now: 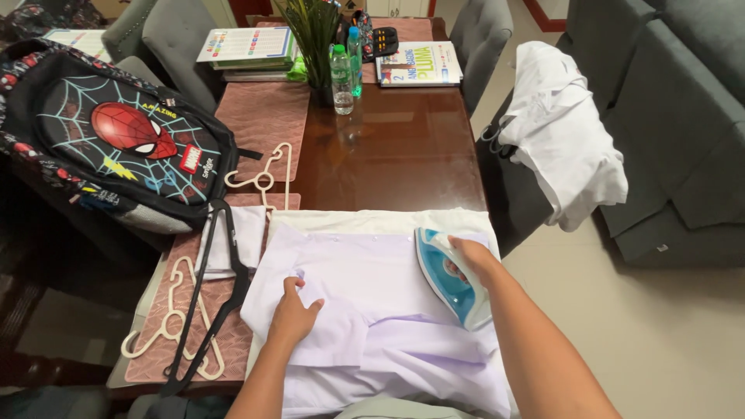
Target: Ironing a white school shirt on a dining table.
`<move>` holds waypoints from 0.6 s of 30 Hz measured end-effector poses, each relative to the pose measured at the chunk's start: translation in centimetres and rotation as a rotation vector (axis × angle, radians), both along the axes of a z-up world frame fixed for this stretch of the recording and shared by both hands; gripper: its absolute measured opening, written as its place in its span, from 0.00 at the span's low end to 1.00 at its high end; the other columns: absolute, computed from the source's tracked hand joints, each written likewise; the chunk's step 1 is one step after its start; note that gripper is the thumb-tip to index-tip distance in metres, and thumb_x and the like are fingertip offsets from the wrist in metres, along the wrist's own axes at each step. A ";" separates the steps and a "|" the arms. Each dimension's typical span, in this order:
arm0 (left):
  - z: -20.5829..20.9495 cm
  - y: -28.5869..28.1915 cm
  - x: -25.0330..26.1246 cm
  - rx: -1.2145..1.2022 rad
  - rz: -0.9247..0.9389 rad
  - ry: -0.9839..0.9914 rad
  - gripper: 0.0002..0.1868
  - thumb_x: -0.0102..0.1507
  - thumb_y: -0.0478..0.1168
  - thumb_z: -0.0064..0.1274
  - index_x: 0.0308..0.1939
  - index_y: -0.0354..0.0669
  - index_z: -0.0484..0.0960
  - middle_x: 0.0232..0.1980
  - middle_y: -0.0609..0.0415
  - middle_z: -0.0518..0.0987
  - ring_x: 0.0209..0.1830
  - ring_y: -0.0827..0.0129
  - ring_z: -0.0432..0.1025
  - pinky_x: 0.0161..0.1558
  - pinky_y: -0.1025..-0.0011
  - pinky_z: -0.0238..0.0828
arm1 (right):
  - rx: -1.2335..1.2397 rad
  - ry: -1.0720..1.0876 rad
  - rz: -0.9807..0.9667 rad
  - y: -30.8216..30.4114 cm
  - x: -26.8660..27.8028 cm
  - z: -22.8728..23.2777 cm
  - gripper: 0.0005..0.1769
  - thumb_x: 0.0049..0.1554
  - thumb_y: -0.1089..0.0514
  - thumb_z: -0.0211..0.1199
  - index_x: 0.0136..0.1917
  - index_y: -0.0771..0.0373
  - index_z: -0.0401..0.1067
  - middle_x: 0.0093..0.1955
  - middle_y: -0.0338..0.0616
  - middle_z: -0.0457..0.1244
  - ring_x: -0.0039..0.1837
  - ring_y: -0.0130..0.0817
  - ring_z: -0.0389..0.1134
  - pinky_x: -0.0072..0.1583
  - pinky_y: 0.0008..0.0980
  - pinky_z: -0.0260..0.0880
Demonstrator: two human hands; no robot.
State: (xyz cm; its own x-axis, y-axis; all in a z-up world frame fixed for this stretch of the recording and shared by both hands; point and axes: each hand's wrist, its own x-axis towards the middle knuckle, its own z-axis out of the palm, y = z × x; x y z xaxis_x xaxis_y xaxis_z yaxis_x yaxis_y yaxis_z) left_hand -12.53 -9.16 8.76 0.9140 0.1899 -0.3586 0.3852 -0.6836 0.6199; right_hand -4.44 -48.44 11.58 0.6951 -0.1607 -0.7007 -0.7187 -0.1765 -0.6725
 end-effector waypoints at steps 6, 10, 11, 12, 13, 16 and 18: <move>-0.8 0.3 0.5 0.000 -0.008 -0.026 0.32 0.60 0.47 0.62 0.61 0.53 0.58 0.64 0.38 0.75 0.64 0.43 0.70 0.63 0.54 0.65 | -0.098 0.003 0.035 0.0 -2.2 1.6 0.28 0.63 0.39 0.50 0.36 0.63 0.71 0.28 0.44 0.60 0.27 0.36 0.54 0.34 0.37 0.54; -0.7 0.3 0.7 0.013 0.004 -0.045 0.24 0.60 0.46 0.60 0.58 0.55 0.68 0.60 0.43 0.78 0.61 0.48 0.72 0.60 0.56 0.68 | -0.062 -0.009 0.028 0.7 -1.0 2.0 0.26 0.63 0.40 0.50 0.36 0.62 0.71 0.28 0.42 0.60 0.27 0.34 0.54 0.34 0.35 0.54; -0.8 0.3 0.7 0.023 0.007 -0.051 0.21 0.60 0.45 0.60 0.56 0.56 0.72 0.58 0.46 0.79 0.60 0.50 0.73 0.59 0.57 0.68 | -0.062 -0.015 0.017 0.9 -0.6 1.9 0.27 0.63 0.39 0.51 0.36 0.62 0.71 0.28 0.42 0.60 0.28 0.33 0.55 0.34 0.35 0.55; -0.8 0.2 0.6 0.023 0.008 -0.049 0.21 0.60 0.45 0.60 0.56 0.56 0.72 0.58 0.46 0.79 0.60 0.50 0.73 0.59 0.57 0.68 | -0.062 -0.014 0.018 1.1 -0.6 2.1 0.27 0.63 0.39 0.51 0.36 0.62 0.71 0.28 0.42 0.60 0.28 0.33 0.55 0.34 0.35 0.55; -0.8 0.2 0.6 0.036 0.005 -0.041 0.19 0.60 0.46 0.60 0.54 0.56 0.76 0.57 0.47 0.78 0.59 0.52 0.72 0.59 0.58 0.69 | -0.094 -0.006 0.016 1.3 -0.5 2.3 0.27 0.63 0.39 0.51 0.36 0.62 0.71 0.29 0.43 0.60 0.27 0.34 0.55 0.34 0.36 0.55; -2.2 0.5 1.0 0.063 -0.022 -0.036 0.16 0.60 0.48 0.61 0.51 0.56 0.81 0.55 0.48 0.77 0.58 0.55 0.72 0.59 0.60 0.69 | -0.117 -0.021 0.032 0.6 -1.4 1.3 0.29 0.63 0.39 0.51 0.35 0.64 0.71 0.28 0.44 0.61 0.27 0.36 0.56 0.33 0.36 0.56; -3.7 0.9 1.5 0.074 -0.049 -0.037 0.16 0.59 0.48 0.62 0.50 0.55 0.83 0.54 0.48 0.77 0.57 0.55 0.73 0.59 0.61 0.69 | -0.111 -0.041 0.049 -0.5 -2.9 1.0 0.30 0.63 0.38 0.51 0.33 0.65 0.71 0.28 0.45 0.61 0.26 0.37 0.55 0.32 0.37 0.56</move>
State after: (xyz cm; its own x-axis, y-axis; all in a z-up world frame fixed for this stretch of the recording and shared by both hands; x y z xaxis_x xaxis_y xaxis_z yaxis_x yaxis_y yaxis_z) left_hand -11.01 -8.26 5.03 0.9351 0.1695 -0.3113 0.3282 -0.7456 0.5800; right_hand -7.37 -48.94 12.61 0.7317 -0.2014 -0.6512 -0.6798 -0.2857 -0.6755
